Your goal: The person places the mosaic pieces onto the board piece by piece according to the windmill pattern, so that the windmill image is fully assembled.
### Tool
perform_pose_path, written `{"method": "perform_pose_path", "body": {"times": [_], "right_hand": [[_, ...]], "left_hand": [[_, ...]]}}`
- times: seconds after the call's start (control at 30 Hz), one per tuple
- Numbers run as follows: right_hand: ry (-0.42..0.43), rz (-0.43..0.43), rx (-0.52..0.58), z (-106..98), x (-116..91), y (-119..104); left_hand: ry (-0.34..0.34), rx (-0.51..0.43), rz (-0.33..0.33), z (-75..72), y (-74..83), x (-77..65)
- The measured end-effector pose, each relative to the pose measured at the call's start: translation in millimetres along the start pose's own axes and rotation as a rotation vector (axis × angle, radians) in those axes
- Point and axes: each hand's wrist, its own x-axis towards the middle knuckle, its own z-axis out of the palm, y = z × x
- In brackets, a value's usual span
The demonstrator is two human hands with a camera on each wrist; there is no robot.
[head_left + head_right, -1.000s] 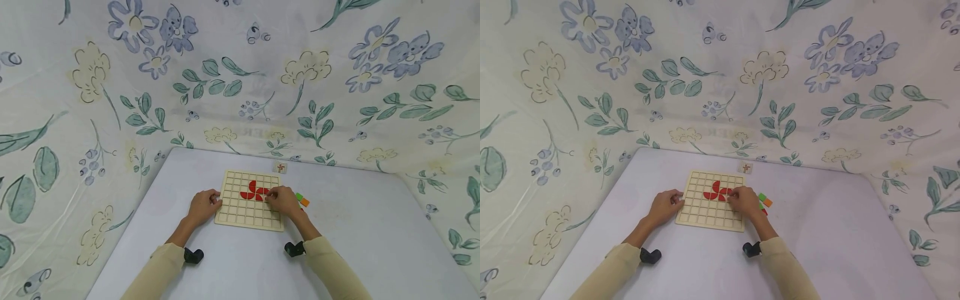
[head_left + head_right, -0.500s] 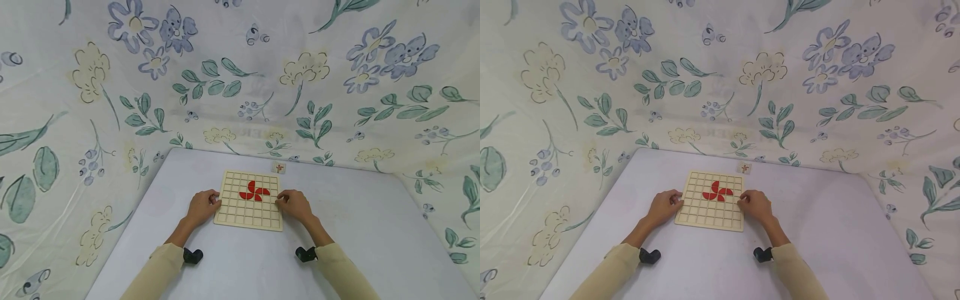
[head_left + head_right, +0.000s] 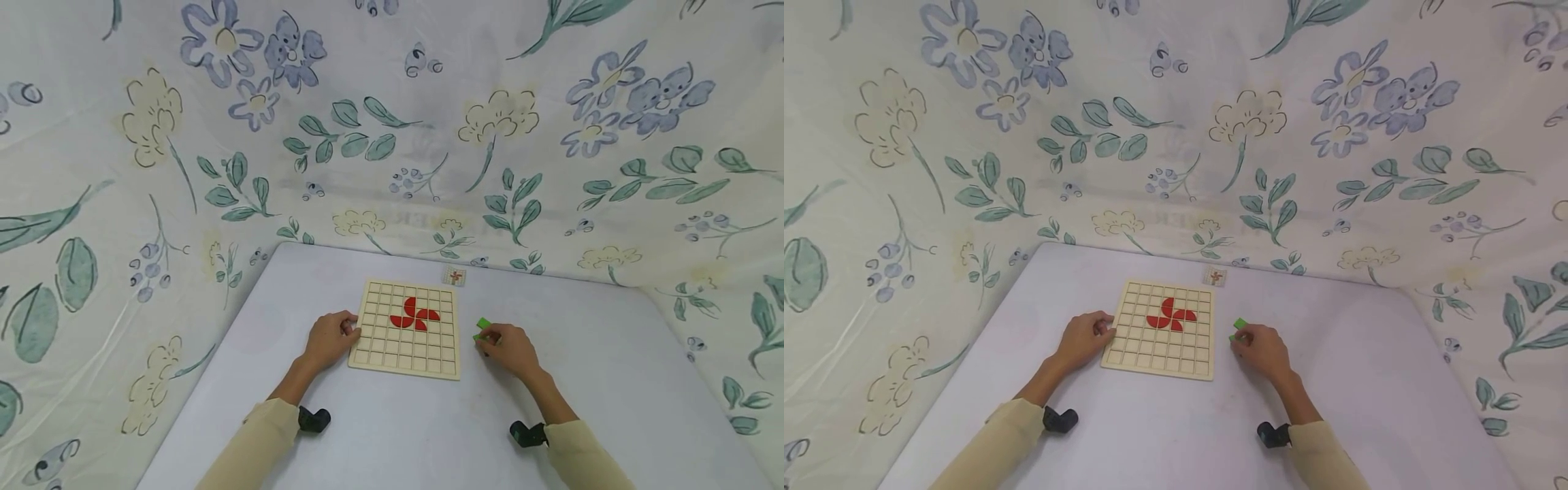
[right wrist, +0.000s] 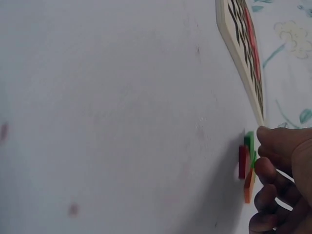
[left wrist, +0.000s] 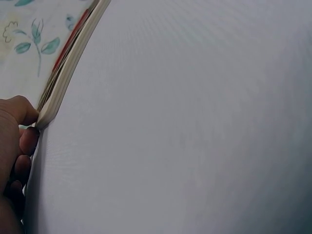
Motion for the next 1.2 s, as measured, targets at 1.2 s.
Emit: {"method": "perform_pose_path", "body": {"times": [1.2], "right_hand": [[-0.057, 0.038, 0.144, -3, -13, 19]], "left_hand": [[0.012, 0.009, 0.046, -0.3, 1.6, 1.0]]}}
